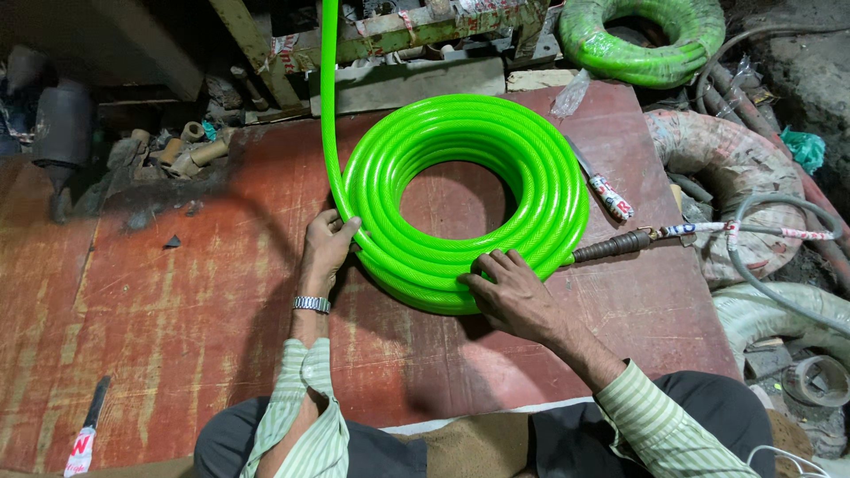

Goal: The person coils a bright green hose by hand on a wooden surface, pulling it from above and winding it into a circular bundle.

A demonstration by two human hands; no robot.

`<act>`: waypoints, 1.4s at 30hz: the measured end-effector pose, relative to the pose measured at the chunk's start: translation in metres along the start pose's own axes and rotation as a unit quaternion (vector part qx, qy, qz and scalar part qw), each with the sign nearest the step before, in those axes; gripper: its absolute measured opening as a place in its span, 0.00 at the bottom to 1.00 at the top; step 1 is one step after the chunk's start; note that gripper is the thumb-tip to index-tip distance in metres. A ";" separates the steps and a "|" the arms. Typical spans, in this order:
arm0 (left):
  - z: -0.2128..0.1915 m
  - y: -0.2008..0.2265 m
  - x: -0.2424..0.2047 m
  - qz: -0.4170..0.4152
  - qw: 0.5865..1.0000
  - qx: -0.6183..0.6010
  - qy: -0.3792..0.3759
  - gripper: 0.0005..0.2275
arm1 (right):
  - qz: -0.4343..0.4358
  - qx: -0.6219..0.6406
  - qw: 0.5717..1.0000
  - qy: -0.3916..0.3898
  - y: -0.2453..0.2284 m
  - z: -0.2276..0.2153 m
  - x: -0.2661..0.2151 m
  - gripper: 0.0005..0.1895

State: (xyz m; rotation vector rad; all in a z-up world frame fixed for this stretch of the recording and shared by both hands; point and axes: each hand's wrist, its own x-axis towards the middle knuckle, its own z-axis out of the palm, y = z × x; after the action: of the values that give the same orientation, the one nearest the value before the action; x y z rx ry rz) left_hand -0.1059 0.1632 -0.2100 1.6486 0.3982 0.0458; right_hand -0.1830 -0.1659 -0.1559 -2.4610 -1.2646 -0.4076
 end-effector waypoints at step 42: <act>-0.004 -0.036 0.056 0.122 0.986 0.096 0.063 0.27 | 0.154 -0.041 0.987 -0.016 -0.070 0.073 0.085 0.23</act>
State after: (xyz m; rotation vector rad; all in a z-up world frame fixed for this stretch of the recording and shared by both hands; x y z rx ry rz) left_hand -0.0632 0.1853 -0.2560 1.8842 0.3013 0.3038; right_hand -0.1853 -0.0353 -0.1755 -2.6836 -0.8704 -0.3441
